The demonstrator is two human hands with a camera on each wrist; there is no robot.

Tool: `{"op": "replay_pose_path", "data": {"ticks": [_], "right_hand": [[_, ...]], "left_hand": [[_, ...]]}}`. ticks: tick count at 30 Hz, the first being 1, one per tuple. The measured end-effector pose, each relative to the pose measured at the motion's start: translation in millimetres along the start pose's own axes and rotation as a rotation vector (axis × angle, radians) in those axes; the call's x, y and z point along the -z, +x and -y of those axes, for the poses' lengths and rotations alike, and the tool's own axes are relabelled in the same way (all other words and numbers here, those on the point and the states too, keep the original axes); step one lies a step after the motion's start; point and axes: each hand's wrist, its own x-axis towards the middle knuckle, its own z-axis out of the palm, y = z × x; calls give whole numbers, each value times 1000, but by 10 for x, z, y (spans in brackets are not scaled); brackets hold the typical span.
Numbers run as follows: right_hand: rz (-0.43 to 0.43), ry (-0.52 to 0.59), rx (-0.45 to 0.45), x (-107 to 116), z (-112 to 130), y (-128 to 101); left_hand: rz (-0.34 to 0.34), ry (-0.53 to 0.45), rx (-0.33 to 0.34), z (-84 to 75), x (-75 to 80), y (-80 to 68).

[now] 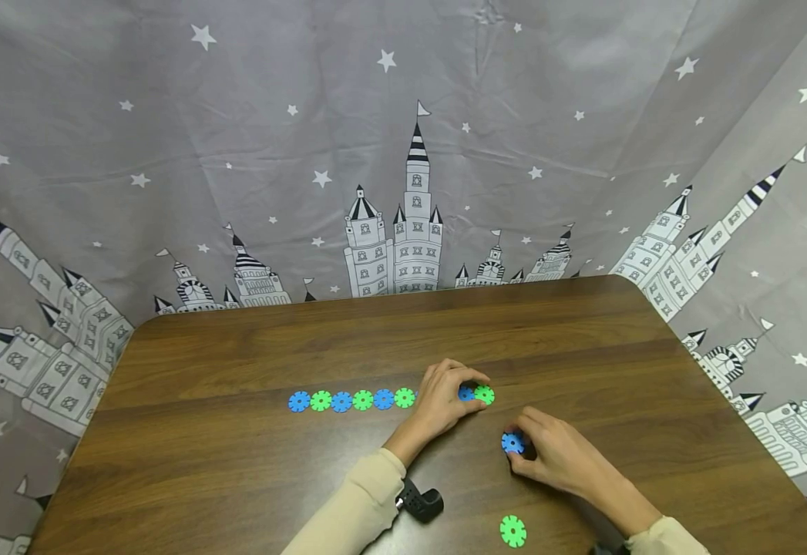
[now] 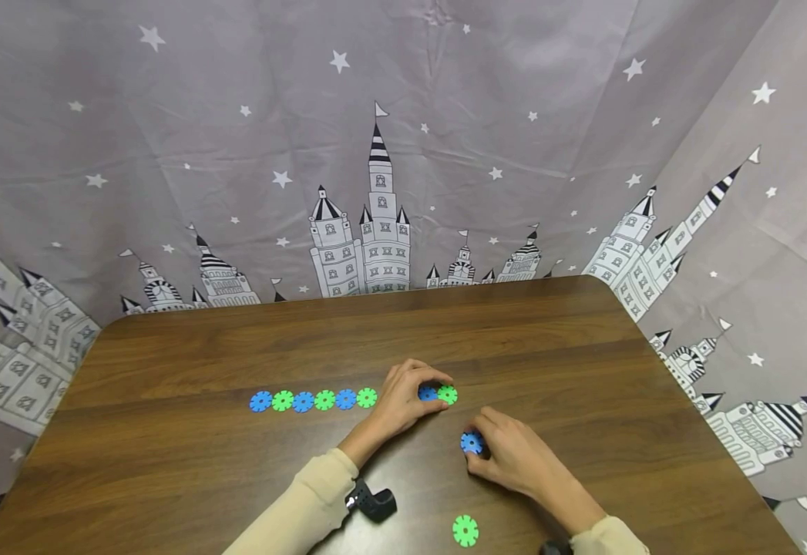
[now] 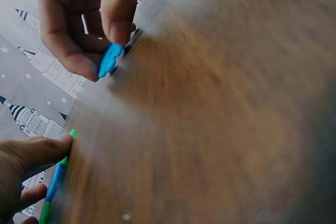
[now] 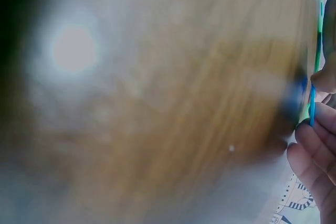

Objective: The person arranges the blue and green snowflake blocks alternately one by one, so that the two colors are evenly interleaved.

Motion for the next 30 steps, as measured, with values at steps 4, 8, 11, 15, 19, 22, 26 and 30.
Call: {"op": "replay_pose_path", "data": {"ticks": [4,8,11,15,19,22,26,30], "right_hand": [[0,-3,-2,6,-23,45],[13,6,-15,10,-47,94],[20,4,-26,16,-66,127],[18,-8,-38,17,-97,164],[13,-13,-44,12,-130,194],[6,-21,-50,9,-153,215],[-2,-41,-48,16,-186,249],[-15,-62,-29,19,-224,284]], "left_hand": [[4,1,7,4,2,-4],[11,-3,17,6,2,-7],[12,-7,16,6,-1,-8],[14,-12,15,12,-10,-6],[11,-13,12,18,-15,-2],[12,-11,13,17,-15,-1],[12,-9,13,14,-13,-4],[8,-14,4,19,-10,-6]]}}
